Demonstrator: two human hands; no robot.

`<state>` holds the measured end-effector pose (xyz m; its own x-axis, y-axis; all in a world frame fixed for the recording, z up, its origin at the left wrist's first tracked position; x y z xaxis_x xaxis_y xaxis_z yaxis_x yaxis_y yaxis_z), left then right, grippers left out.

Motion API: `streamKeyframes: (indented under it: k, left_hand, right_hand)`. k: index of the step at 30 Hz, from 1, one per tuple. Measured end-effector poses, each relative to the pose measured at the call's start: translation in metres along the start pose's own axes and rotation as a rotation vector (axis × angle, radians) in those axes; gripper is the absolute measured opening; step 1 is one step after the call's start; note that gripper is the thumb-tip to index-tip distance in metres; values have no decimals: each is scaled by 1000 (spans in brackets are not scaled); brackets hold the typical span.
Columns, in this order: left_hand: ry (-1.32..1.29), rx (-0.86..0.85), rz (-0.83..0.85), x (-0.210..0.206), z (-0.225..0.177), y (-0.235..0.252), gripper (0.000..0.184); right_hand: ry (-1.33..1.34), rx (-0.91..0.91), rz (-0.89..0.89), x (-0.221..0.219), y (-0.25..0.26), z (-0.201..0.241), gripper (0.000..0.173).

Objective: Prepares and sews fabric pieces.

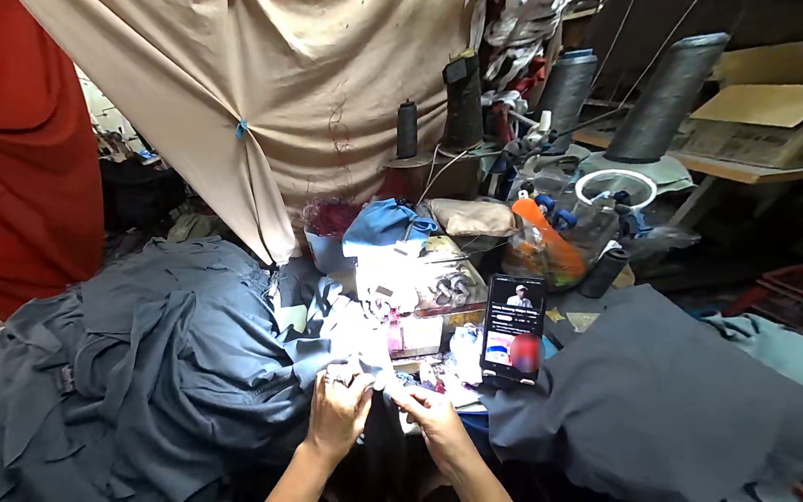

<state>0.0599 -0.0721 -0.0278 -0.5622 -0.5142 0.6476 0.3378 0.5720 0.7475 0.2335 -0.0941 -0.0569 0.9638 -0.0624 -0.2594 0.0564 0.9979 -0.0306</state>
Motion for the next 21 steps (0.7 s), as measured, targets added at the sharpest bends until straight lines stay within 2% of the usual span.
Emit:
streamKeyframes:
  k: [9, 21]
  left_hand:
    - [-167, -42, -144, 3, -4, -1, 12]
    - [-316, -189, -8, 7, -9, -2, 13]
  right_hand:
    - [32, 39, -1, 0, 2, -2, 8]
    - [-5, 54, 17, -1, -1, -7, 7]
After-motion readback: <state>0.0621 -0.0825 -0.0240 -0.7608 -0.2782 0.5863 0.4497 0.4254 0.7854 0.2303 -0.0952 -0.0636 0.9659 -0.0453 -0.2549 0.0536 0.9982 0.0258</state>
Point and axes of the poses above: each hand's wrist, its own y-axis towards the middle knuckle, its own x-axis out of the back of the hand, z = x × y, the point moved 4 cm from there along y, towards the middle knuckle, and after that the axes turned 1 degree about z, right-handed, at the moved point
